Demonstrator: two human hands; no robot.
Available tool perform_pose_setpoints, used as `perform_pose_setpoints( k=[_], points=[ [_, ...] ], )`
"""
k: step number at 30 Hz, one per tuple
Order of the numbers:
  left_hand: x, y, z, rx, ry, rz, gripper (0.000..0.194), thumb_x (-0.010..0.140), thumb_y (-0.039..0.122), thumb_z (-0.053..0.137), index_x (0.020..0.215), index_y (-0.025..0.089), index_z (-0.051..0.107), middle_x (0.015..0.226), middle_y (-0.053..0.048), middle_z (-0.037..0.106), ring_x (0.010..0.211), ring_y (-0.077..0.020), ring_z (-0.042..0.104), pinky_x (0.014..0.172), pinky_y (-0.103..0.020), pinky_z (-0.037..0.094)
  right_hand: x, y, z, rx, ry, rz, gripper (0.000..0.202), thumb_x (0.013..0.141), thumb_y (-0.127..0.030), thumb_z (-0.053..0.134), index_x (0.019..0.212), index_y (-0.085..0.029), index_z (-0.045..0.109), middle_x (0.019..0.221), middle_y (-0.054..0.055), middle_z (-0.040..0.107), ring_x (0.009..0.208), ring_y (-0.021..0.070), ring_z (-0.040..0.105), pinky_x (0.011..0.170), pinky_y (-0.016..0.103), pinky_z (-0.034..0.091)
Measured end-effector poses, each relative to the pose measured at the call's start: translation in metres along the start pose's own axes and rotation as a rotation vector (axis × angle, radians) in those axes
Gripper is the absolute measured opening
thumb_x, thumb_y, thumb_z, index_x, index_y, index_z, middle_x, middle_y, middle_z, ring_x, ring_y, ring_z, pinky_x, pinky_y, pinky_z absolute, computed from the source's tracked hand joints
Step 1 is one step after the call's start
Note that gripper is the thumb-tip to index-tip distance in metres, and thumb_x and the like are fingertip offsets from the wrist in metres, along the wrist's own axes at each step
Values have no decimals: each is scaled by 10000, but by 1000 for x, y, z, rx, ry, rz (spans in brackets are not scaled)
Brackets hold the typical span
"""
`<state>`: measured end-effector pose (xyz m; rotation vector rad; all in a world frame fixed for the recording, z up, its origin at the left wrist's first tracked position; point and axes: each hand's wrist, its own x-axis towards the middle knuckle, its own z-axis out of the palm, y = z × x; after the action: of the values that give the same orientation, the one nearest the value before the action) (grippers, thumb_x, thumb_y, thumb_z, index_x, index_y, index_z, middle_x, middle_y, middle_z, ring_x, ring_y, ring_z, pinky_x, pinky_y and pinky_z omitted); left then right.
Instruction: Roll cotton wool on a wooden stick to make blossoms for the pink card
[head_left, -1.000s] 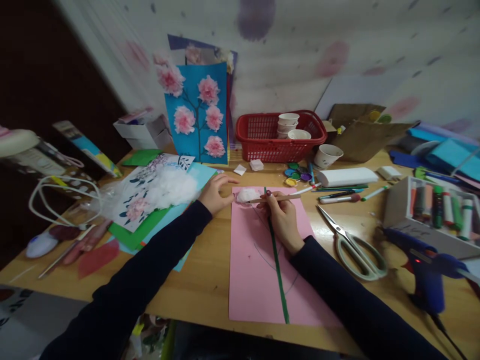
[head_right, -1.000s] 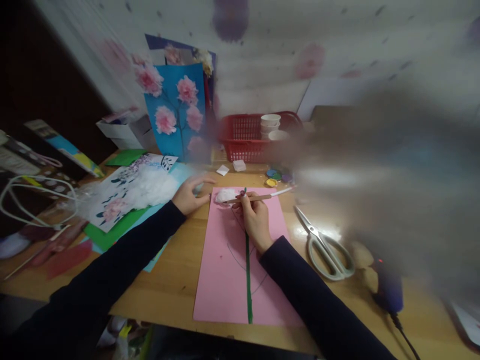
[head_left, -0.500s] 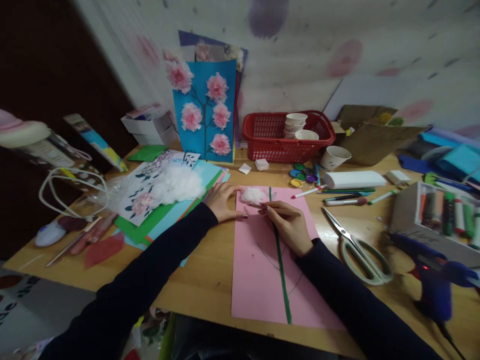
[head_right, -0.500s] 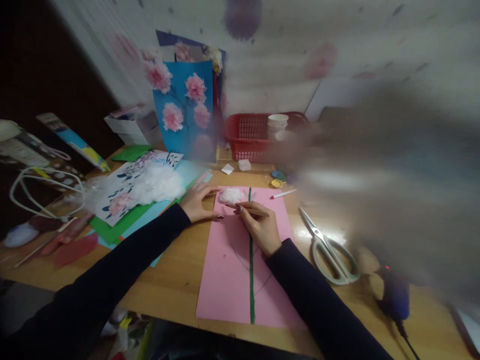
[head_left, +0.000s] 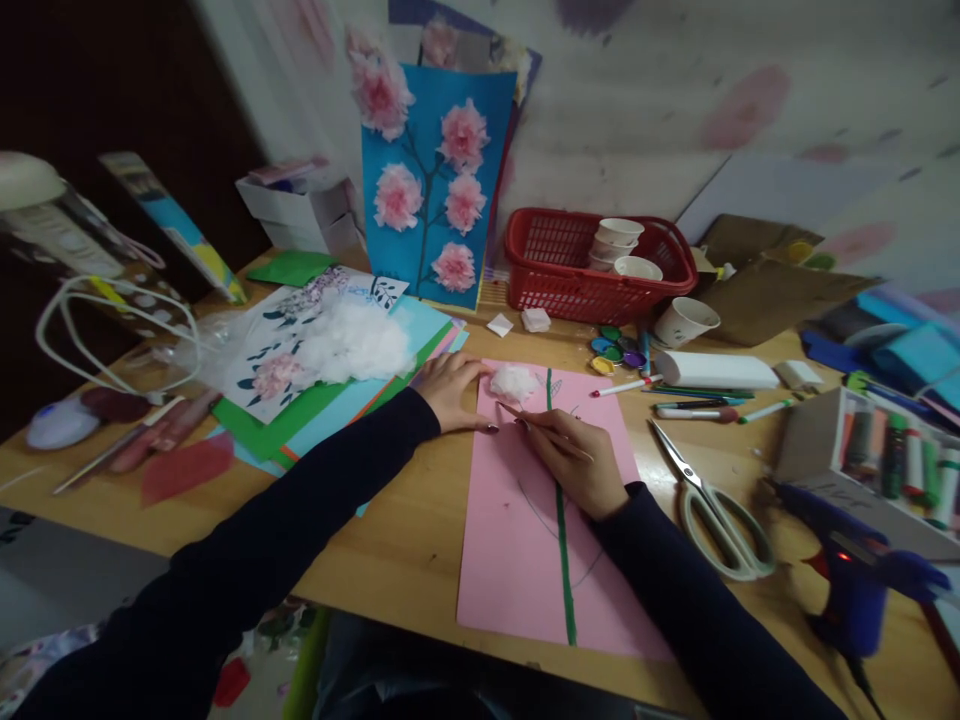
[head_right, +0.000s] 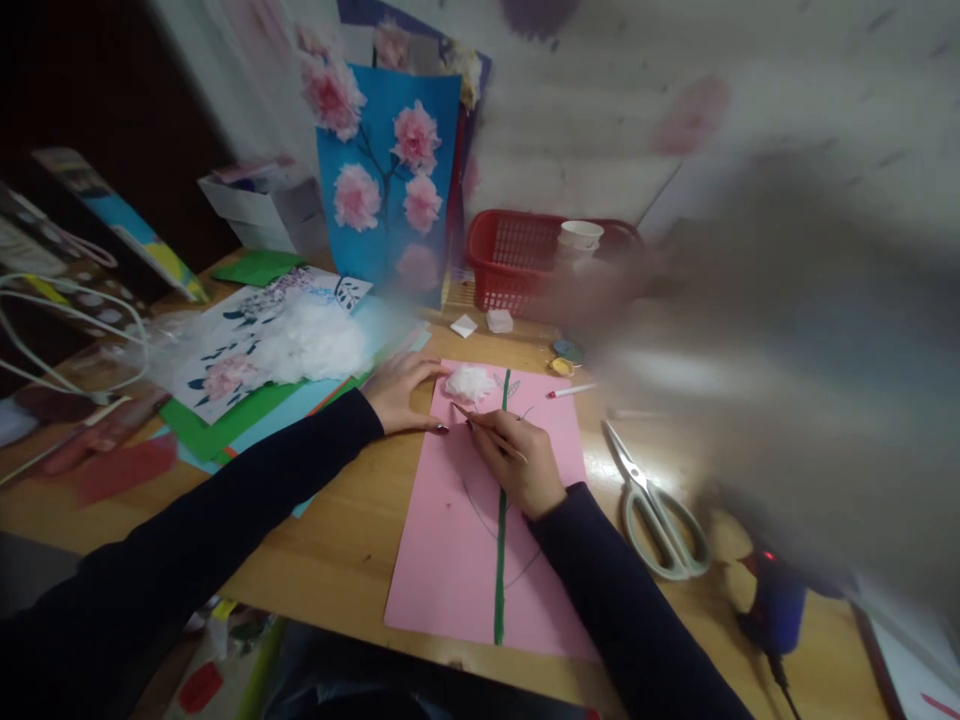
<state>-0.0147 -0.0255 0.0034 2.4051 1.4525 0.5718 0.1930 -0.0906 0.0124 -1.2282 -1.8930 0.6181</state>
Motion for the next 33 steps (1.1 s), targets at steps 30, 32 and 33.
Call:
perform_pose_setpoints(
  k=[30,32,33],
  points=[
    [-2,26,-11,-351,275,262,370,605,382,783,903,185,690,864,-56,605,868,-212,555,819,-363,431,-3,1,-15,744,154,372,123,719,-302,677,694,-227,582,660,12,684,710,204,667,776,403,505],
    [-4,31,-6,-399,255,290,271,649,322,764,870,183,695,818,-46,656,817,-192,580,802,-351,436,-3,-3,-13,815,123,397,129,694,-305,692,681,-231,588,654,11,675,701,208,664,786,419,504],
    [-5,33,-4,-418,253,304,199,683,300,741,837,184,696,795,-40,675,785,-180,591,791,-343,440,-3,-5,-12,840,112,403,127,686,-304,695,679,-232,591,658,10,671,697,208,661,791,426,504]
  ],
)
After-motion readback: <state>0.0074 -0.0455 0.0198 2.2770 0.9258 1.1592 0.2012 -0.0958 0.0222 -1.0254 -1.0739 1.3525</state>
